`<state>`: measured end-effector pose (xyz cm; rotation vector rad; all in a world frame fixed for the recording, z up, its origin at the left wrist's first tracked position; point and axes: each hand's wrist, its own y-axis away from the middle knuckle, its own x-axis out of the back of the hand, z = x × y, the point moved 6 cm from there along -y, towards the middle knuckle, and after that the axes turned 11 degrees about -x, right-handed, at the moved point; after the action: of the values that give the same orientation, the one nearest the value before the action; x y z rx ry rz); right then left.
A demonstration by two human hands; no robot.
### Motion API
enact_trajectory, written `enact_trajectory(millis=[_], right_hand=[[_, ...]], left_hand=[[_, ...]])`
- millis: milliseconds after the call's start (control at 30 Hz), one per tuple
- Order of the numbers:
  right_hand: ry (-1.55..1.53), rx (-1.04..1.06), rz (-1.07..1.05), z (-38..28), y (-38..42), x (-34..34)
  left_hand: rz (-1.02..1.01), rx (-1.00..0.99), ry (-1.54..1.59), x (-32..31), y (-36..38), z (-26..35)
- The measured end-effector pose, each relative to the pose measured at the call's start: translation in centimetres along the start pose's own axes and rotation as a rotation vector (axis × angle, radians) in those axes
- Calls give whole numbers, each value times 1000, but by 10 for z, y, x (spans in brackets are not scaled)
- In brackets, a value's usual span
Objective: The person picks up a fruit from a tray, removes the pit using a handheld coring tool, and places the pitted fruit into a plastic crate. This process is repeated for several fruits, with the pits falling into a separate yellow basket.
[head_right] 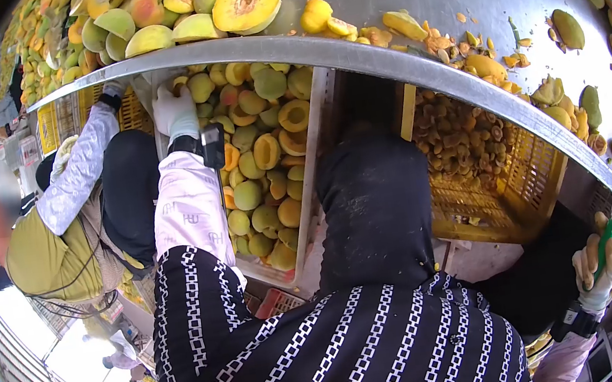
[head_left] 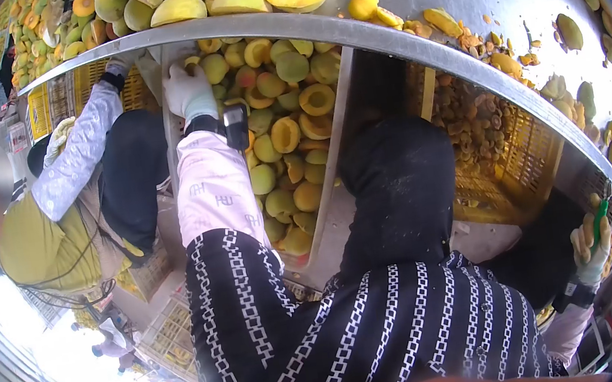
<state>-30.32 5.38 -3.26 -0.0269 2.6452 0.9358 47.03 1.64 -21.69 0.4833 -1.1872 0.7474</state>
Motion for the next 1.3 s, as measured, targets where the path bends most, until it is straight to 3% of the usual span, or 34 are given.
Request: enact_trajectory(millis=[67,100,167,200,267,433,500,567,633,767,833,933,1000,1033,1100,1200,1267,1300], right_hand=[[12,-6,-8,0,0,-2],[11,-9,-6,1,0,-2],[11,7,21,1,2,0],[10,4,21,2,2,-1],[34,21,1,1,2,-3],[34,21,-30,0,0,-9],[36,22,-25,0,0,-8],[50,17,-17,0,-2,-8],[64,20,-28,0,-3,-9],[65,24,9,0,-2,-7],[81,26,-36,-1,-2,-15],[87,9,-94,0,-3,-20],[79,0,-106,-1,-2,-23],[90,7,-108,0,-2,-25],[101,12,-106,1,-3,-26],[115,38,-66,2,1,-24],[74,36,84,2,0,-17],[71,48,85,0,0,-18]], left_hand=[[70,-530,-464,0,0,26],[67,-531,-465,-6,-9,19],[-31,-755,-547,-20,-22,23],[-33,-755,-549,-19,-24,24],[-389,-406,-637,-27,-36,11],[-426,-310,-567,7,-16,15],[-205,-186,-496,29,-17,10],[-141,-205,-446,30,-9,13],[66,-294,-297,25,-7,26],[-96,-470,-152,-35,-13,-2],[-99,-411,-44,-32,-4,-7],[-68,-331,-215,-12,14,15],[163,-335,5,-5,8,24],[162,-332,9,-13,2,22],[-34,-235,-33,-43,-13,10],[-100,-172,-120,-44,-22,24],[-150,-138,-143,-55,-31,11],[-182,-202,48,-75,-44,-18]])
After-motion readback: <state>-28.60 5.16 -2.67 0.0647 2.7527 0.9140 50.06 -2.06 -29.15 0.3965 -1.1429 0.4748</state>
